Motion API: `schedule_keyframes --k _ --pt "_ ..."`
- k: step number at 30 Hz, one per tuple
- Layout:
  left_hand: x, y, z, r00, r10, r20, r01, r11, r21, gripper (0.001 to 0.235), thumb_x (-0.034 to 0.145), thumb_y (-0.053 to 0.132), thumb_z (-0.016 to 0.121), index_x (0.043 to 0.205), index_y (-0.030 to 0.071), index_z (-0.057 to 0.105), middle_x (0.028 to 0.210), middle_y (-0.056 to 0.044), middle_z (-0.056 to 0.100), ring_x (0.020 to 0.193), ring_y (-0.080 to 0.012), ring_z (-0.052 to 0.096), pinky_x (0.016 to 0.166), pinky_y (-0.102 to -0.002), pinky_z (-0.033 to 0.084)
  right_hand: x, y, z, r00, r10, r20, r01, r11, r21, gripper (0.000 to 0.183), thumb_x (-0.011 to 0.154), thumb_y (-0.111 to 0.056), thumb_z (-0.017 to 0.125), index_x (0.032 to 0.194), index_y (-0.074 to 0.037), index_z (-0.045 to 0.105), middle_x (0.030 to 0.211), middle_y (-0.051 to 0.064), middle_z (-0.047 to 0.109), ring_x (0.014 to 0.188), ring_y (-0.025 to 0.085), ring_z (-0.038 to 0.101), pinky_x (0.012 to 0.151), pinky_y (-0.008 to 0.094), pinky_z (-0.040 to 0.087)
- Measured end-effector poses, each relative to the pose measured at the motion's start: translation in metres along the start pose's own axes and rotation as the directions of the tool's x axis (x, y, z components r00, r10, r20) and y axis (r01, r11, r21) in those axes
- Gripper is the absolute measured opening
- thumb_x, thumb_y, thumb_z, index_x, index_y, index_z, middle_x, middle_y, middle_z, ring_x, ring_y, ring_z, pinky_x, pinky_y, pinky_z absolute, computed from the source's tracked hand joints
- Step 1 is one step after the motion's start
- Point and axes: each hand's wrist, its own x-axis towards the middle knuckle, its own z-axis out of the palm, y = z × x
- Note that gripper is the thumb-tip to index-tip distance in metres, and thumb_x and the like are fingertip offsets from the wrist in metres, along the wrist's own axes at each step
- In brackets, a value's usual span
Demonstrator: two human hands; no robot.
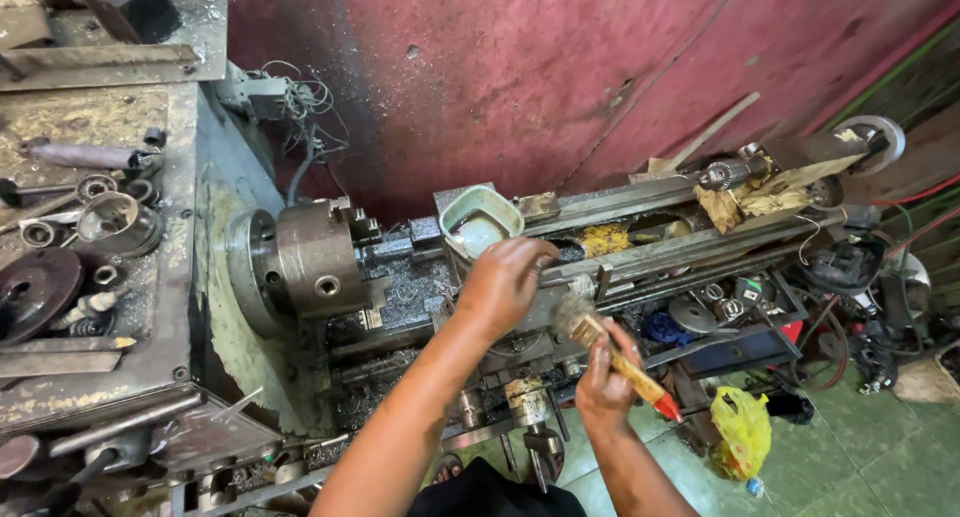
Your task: Machining a metal component on a lathe while applying lubricant with a brush
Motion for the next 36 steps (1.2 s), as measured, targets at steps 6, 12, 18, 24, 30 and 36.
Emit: schedule_keyframes --k 6,12,18,24,30,36 --pt "-0.027 -0.037 0.0 0.882 -0.092 -0.462 -0.039 0.963 -0.266 0.034 0.091 0.002 0.062 0.123 0.009 0.07 0.118 -0.011 0.076 0.109 -0.0274 0.069 0.099 -0.043 0.055 -0.026 0.018 0.009 0.991 0.032 0.132 -0.036 0.999 0.029 0.032 0.1 -0.017 0.06 0.125 0.002 0.062 0.121 0.018 0.069 0.113 0.026 0.067 0.098 0.03 0.059" --pt "-0.045 -0.048 -0.006 0.954 -0.215 -0.208 0.146 0.942 -0.303 0.043 0.102 0.032 0.05 0.14 0.014 0.058 0.141 -0.016 0.064 0.128 -0.0344 0.06 0.106 -0.048 0.046 -0.011 -0.015 0.045 0.742 -0.616 0.263 0.63 0.776 0.041 0.018 0.097 -0.01 0.068 0.11 0.002 0.067 0.106 0.021 0.075 0.097 0.035 0.079 0.088 0.04 0.071" --pt "-0.065 -0.074 0.012 0.942 -0.299 -0.151 0.184 0.839 -0.512 0.055 0.107 0.047 0.025 0.133 0.014 0.06 0.142 -0.014 0.062 0.131 -0.0307 0.056 0.111 -0.048 0.046 -0.014 -0.026 0.039 0.731 -0.558 0.393 0.655 0.734 -0.177 0.027 0.089 -0.001 0.076 0.114 0.003 0.068 0.111 0.023 0.074 0.099 0.035 0.079 0.085 0.034 0.07" --pt "-0.074 -0.104 0.027 0.937 -0.272 -0.221 0.094 0.803 -0.589 0.082 0.1 0.066 0.008 0.127 0.014 0.065 0.138 -0.016 0.066 0.133 -0.0346 0.058 0.117 -0.053 0.038 -0.021 -0.045 0.064 0.515 -0.551 0.656 0.804 0.576 -0.148 0.027 0.095 -0.012 0.076 0.121 -0.011 0.071 0.119 0.014 0.075 0.107 0.033 0.076 0.097 0.047 0.067" --pt "-0.079 -0.097 0.019 0.958 -0.269 -0.101 0.174 0.822 -0.542 0.095 0.091 0.074 -0.003 0.134 0.018 0.061 0.146 -0.02 0.058 0.138 -0.0406 0.051 0.119 -0.06 0.032 -0.021 -0.043 0.074 0.42 -0.614 0.668 0.878 0.463 -0.126 0.039 0.085 -0.01 0.09 0.119 -0.01 0.071 0.118 0.013 0.076 0.106 0.027 0.078 0.092 0.038 0.068" --pt "-0.082 -0.098 0.012 0.971 -0.222 -0.094 0.123 0.792 -0.598 0.098 0.089 0.077 -0.003 0.136 0.021 0.063 0.149 -0.017 0.058 0.144 -0.0394 0.046 0.121 -0.059 0.027 -0.016 -0.067 0.073 0.54 -0.513 0.667 0.725 0.686 -0.06 0.022 0.093 -0.007 0.073 0.115 -0.005 0.074 0.115 0.014 0.077 0.106 0.029 0.078 0.099 0.038 0.063"
